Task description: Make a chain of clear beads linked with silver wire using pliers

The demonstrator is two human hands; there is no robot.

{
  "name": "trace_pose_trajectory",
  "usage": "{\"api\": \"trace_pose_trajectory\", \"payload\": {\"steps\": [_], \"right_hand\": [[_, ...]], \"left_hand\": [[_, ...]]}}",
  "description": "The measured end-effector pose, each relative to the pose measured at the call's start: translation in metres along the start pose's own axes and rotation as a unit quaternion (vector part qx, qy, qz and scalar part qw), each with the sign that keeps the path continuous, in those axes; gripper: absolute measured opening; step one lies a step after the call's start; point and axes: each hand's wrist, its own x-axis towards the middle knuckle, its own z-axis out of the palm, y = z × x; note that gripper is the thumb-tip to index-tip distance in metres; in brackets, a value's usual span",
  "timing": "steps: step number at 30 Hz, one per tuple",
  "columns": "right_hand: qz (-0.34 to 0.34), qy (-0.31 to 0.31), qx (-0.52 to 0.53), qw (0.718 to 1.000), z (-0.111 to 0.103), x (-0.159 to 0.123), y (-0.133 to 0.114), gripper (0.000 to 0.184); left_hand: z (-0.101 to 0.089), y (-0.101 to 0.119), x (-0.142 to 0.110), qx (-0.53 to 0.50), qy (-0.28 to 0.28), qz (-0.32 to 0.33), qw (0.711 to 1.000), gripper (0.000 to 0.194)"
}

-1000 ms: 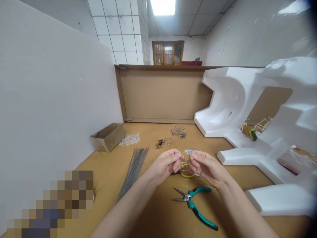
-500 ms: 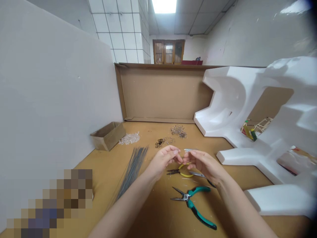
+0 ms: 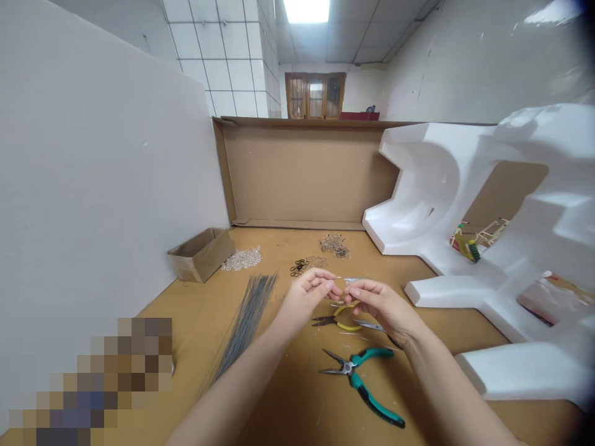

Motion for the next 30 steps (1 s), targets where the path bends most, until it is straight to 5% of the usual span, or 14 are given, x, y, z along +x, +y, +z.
{"api": "trace_pose_trajectory", "payload": {"steps": [7,24,30], "right_hand": [[-0.005,0.009,0.053,0.999,-0.0026,0.0015,0.0005,0.017],[-0.013,-0.014,0.041,0.999,0.0037,-0.0007,0.0019,0.015],[-0.009,-0.061,0.038,0.997,0.0029,-0.0027,-0.0004,0.018]], "left_hand": [[-0.0069,-0.0042,0.0063,-0.195,-0.048,-0.074,0.977,0.021],[-0.0075,-0.0010,0.0041,-0.042,-0.088,-0.067,0.993,0.022],[-0.0075,-0.0034,0.0056,-0.061,-0.031,-0.045,0.997,0.021]]}}
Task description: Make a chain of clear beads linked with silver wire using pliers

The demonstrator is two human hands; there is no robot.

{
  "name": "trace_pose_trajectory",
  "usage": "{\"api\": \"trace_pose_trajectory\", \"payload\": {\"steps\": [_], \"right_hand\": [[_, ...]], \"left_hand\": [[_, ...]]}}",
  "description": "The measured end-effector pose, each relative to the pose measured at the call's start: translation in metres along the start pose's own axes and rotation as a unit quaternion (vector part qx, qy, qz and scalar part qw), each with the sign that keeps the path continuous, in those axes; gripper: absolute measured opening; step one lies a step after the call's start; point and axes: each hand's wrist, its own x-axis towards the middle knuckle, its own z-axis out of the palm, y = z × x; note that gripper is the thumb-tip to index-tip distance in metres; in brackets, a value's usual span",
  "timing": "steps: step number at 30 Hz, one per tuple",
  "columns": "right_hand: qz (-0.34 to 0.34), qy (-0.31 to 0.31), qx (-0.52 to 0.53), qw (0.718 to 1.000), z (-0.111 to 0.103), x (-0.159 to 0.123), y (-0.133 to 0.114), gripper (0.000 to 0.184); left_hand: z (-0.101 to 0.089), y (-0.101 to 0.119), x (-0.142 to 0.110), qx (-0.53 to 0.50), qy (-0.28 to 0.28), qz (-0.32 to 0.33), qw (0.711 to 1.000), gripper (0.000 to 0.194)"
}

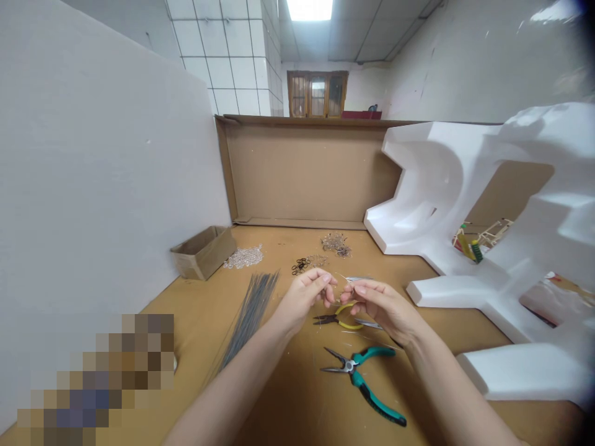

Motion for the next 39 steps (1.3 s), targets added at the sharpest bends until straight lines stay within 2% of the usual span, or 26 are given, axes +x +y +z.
{"api": "trace_pose_trajectory", "payload": {"steps": [9,15,20,25,29,39], "right_hand": [[0.005,-0.015,-0.010,1.000,-0.002,0.000,0.000,0.016],[-0.014,0.011,-0.036,0.999,0.000,0.001,0.003,0.014],[-0.048,0.028,-0.100,0.993,0.000,-0.001,0.002,0.014],[-0.050,0.033,-0.198,0.978,0.007,-0.006,-0.007,0.018],[-0.035,0.039,-0.218,0.975,0.012,-0.008,-0.011,0.019],[-0.074,0.030,-0.175,0.981,0.005,-0.008,-0.011,0.016]], "left_hand": [[0.002,-0.001,-0.001,-0.009,0.021,0.021,1.000,0.023],[0.002,-0.004,0.000,-0.052,0.011,0.039,0.998,0.022],[0.000,-0.005,0.002,-0.062,-0.007,0.036,0.997,0.020],[0.001,0.003,-0.001,0.035,-0.014,0.027,0.999,0.023],[0.002,0.009,-0.005,0.128,-0.041,0.023,0.991,0.022],[0.002,0.012,-0.008,0.139,-0.049,0.100,0.984,0.019]]}}
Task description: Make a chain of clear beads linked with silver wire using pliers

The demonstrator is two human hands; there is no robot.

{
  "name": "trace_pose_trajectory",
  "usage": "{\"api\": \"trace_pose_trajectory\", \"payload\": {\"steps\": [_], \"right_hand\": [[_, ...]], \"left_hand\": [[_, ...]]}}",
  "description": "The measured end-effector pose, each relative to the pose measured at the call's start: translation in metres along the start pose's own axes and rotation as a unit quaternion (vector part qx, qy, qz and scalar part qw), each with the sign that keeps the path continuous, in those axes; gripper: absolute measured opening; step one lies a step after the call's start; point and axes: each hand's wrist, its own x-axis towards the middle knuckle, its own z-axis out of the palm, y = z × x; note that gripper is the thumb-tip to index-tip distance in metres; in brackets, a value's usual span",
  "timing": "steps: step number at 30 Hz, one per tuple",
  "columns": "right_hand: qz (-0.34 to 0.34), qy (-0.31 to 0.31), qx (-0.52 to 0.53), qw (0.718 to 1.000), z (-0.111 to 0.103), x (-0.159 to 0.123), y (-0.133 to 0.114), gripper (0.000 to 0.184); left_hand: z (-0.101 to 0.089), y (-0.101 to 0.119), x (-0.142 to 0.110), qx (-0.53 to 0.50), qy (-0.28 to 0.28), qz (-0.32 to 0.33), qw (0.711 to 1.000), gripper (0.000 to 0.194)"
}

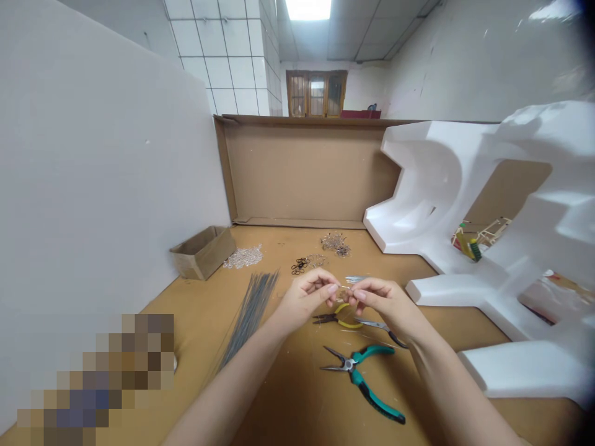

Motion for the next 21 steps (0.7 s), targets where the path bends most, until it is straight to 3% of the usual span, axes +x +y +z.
{"api": "trace_pose_trajectory", "payload": {"steps": [9,11,14,17,19,21], "right_hand": [[0.008,0.006,-0.054,0.998,0.002,0.000,-0.004,0.019],[0.007,0.043,-0.082,0.996,0.003,0.002,-0.004,0.021],[-0.006,0.158,-0.128,0.979,0.006,0.002,-0.001,0.023],[-0.008,0.205,-0.147,0.968,0.012,0.001,0.000,0.023],[0.000,0.170,-0.127,0.977,0.018,-0.001,-0.001,0.025],[0.014,0.128,-0.073,0.989,0.025,-0.002,-0.001,0.025]], "left_hand": [[0.004,0.002,-0.003,0.053,-0.030,-0.031,0.998,0.020],[0.007,0.002,-0.003,0.075,-0.015,-0.033,0.997,0.019],[0.010,-0.001,-0.005,0.183,0.066,0.015,0.981,0.017],[0.011,-0.007,-0.007,0.365,0.136,0.160,0.907,0.014],[0.012,-0.011,-0.009,0.458,0.144,0.249,0.841,0.014],[0.012,-0.015,-0.010,0.512,0.139,0.295,0.795,0.015]]}}
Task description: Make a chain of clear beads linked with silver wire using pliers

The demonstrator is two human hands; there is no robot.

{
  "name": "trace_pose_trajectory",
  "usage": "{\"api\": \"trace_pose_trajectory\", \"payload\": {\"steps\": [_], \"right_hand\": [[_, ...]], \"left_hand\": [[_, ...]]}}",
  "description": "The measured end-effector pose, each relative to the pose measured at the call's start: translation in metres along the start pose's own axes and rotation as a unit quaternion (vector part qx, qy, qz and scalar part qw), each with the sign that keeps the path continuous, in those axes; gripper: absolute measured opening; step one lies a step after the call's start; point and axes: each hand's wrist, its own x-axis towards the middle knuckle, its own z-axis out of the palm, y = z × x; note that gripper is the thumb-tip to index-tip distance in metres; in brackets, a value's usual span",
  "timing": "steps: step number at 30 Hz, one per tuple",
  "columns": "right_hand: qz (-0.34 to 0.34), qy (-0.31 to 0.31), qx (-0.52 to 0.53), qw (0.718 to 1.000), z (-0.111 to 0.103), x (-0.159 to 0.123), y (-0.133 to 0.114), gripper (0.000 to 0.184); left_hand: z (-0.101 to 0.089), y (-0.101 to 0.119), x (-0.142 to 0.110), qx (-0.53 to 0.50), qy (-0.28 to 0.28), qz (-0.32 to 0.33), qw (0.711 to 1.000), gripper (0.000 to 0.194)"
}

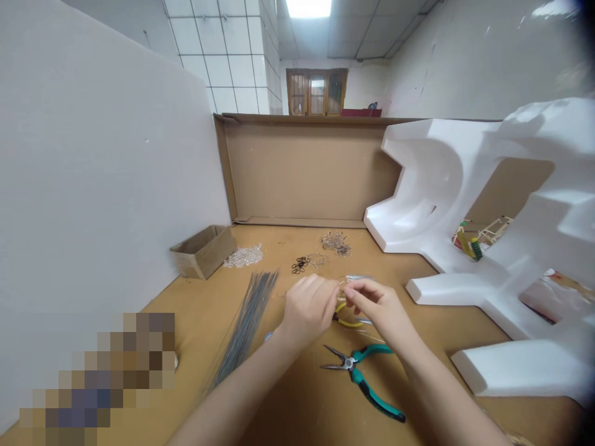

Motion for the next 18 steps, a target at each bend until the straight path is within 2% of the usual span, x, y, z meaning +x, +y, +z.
{"api": "trace_pose_trajectory", "payload": {"steps": [4,8,18], "right_hand": [[0.016,-0.013,0.116,0.993,0.007,-0.001,0.004,0.022],[0.037,-0.007,0.182,0.983,0.009,0.002,0.011,0.020],[0.050,0.019,0.192,0.980,0.010,0.003,0.010,0.020]], "left_hand": [[0.003,-0.001,-0.002,0.045,-0.002,0.052,0.998,0.013],[0.004,-0.003,-0.003,0.061,0.006,0.082,0.995,0.015],[0.002,-0.001,0.001,0.058,-0.017,0.089,0.994,0.016]]}}
